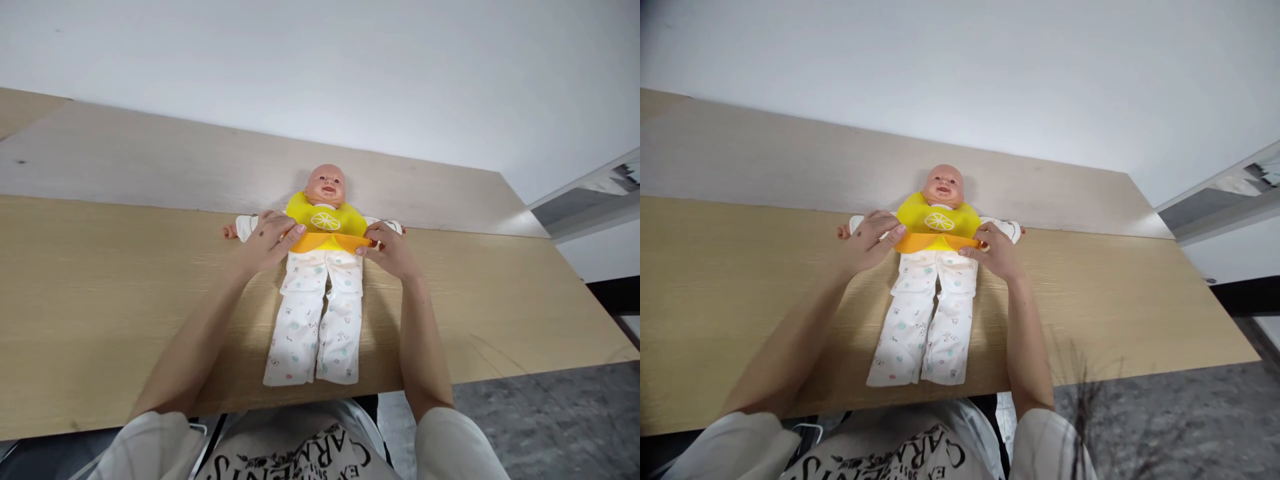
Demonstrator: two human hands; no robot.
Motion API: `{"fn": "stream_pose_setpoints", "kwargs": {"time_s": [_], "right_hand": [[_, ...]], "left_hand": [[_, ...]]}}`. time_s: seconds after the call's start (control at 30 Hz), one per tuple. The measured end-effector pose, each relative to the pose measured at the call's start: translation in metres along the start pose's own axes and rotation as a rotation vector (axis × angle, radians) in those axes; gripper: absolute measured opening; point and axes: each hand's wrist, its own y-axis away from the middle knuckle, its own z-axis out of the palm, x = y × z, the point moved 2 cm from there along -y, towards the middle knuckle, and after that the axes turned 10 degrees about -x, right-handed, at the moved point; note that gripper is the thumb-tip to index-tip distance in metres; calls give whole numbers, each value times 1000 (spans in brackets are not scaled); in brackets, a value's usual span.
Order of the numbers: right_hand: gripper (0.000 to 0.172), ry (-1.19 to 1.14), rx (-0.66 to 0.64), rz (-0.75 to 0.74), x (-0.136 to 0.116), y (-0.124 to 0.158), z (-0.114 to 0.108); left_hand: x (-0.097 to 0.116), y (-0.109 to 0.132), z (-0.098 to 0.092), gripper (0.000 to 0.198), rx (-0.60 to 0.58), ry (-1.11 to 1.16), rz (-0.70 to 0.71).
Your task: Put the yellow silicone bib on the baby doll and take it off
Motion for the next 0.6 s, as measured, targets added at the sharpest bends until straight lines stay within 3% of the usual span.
{"fn": "stream_pose_setpoints", "kwargs": {"time_s": [0.37,0.6], "right_hand": [[70,50,7,-25,-7,2,-2],[71,102,-27,19,-2,1,0]], "left_hand": [[4,0,-3,35,19,38,-38],[-1,-1,-1,41,-28,0,-43]]}}
